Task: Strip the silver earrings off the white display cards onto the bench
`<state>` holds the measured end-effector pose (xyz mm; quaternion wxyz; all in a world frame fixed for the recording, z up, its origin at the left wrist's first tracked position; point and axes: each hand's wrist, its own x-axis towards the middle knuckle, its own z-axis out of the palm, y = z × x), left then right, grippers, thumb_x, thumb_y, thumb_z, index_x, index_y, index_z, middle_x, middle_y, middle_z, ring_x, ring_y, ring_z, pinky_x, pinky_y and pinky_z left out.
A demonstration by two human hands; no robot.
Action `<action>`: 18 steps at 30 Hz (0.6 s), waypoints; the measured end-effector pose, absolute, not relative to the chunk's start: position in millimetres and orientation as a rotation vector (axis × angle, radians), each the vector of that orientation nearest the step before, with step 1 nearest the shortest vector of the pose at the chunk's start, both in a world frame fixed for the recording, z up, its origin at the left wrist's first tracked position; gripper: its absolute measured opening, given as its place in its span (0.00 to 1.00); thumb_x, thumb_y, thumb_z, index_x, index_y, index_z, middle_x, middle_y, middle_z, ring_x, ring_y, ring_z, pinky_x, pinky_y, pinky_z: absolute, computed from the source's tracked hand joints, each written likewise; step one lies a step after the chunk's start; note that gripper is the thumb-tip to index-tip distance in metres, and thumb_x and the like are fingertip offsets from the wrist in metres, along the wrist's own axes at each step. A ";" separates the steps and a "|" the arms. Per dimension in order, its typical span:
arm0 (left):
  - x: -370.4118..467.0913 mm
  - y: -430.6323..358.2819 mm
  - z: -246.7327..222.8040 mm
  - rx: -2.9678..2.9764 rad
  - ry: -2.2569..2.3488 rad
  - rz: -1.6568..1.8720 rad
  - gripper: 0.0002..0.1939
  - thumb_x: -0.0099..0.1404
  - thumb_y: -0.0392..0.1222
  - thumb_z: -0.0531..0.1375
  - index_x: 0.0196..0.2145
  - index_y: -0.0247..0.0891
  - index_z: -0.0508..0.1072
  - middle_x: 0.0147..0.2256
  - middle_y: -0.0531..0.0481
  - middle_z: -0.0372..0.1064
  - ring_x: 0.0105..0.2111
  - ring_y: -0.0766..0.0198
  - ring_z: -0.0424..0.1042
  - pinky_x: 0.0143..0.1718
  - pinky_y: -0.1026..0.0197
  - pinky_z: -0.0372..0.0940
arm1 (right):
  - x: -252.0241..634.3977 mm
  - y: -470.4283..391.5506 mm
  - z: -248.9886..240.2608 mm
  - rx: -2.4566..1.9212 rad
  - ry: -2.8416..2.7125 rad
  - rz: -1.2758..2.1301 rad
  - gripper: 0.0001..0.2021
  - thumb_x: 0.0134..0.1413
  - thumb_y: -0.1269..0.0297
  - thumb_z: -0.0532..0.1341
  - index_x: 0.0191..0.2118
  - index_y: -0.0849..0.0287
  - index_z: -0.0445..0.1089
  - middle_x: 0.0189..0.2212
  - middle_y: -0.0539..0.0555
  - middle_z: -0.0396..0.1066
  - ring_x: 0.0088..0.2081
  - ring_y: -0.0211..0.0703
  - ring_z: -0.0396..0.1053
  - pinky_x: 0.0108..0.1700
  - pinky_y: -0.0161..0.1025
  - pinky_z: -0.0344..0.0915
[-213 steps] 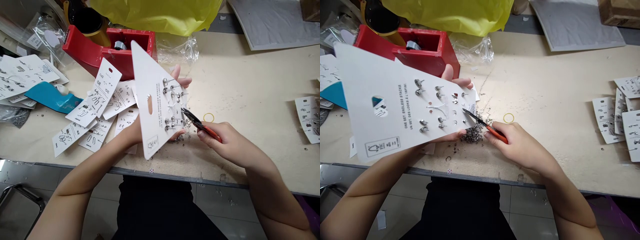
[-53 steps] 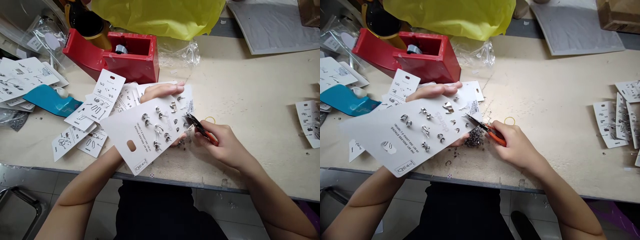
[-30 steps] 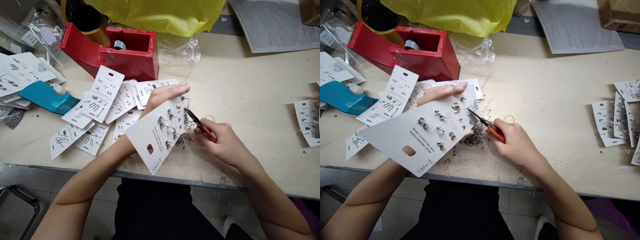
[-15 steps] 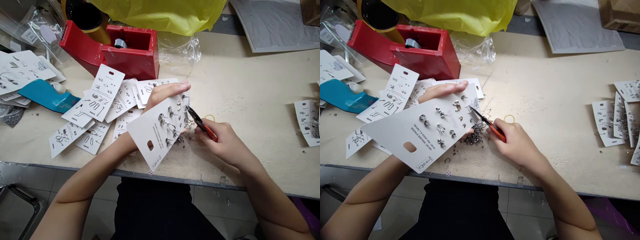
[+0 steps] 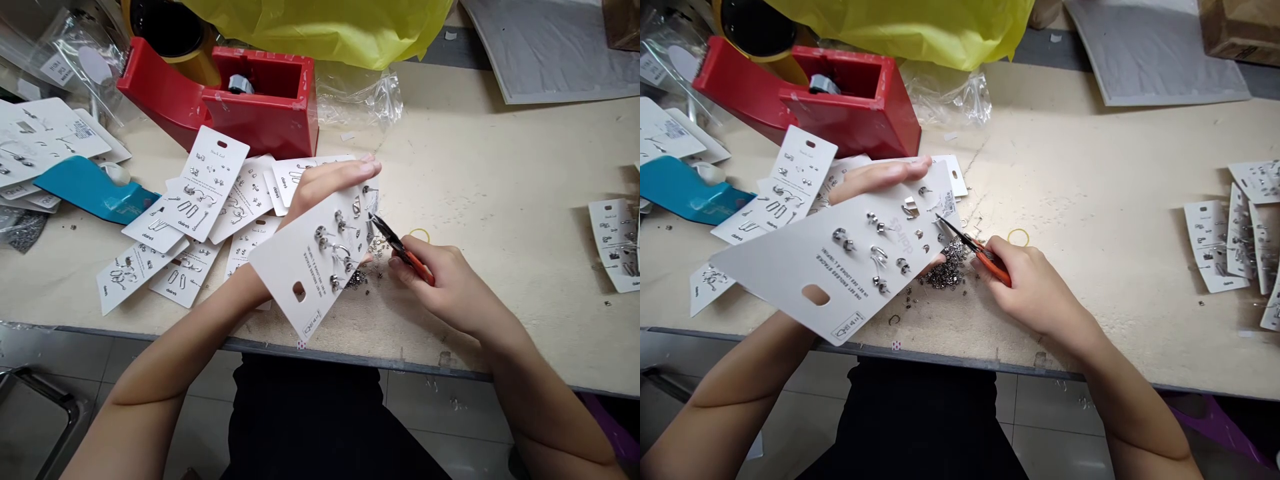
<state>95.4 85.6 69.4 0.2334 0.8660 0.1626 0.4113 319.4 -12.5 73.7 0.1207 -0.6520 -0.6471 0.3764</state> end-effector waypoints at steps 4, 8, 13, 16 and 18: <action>95.2 88.5 67.3 2.454 0.398 1.123 0.40 0.61 0.51 0.67 0.64 0.34 0.56 0.59 0.37 0.67 0.62 0.55 0.66 0.64 0.44 0.65 | 317.3 -11.4 74.2 -1.917 -1.874 1.110 0.17 0.63 0.50 0.52 0.26 0.55 0.56 0.19 0.47 0.56 0.22 0.37 0.54 0.26 0.37 0.51; 96.7 91.9 63.4 2.452 0.372 1.143 0.43 0.58 0.51 0.70 0.64 0.36 0.56 0.58 0.38 0.67 0.62 0.56 0.67 0.65 0.46 0.66 | 317.0 -11.5 75.0 -1.899 -1.868 1.100 0.18 0.62 0.51 0.54 0.24 0.55 0.55 0.17 0.47 0.55 0.20 0.36 0.53 0.25 0.37 0.50; 97.6 92.1 60.2 2.428 0.382 1.170 0.46 0.55 0.50 0.72 0.65 0.38 0.56 0.58 0.38 0.67 0.62 0.54 0.67 0.65 0.44 0.66 | 316.8 -13.0 75.0 -1.886 -1.869 1.051 0.18 0.61 0.56 0.55 0.22 0.55 0.52 0.16 0.46 0.52 0.19 0.35 0.50 0.23 0.36 0.48; 97.4 91.5 60.8 2.396 0.406 1.148 0.44 0.56 0.49 0.72 0.65 0.42 0.56 0.59 0.41 0.67 0.62 0.54 0.67 0.64 0.43 0.66 | 316.2 -13.1 74.0 -1.864 -1.844 1.032 0.20 0.62 0.55 0.55 0.22 0.55 0.49 0.15 0.46 0.50 0.18 0.35 0.48 0.22 0.36 0.46; 97.7 90.7 61.7 2.361 0.417 1.127 0.43 0.57 0.47 0.71 0.64 0.40 0.57 0.59 0.38 0.67 0.62 0.53 0.68 0.64 0.44 0.66 | 317.0 -12.6 73.3 -1.850 -1.843 1.033 0.21 0.62 0.54 0.55 0.21 0.55 0.49 0.15 0.46 0.50 0.18 0.35 0.48 0.22 0.37 0.47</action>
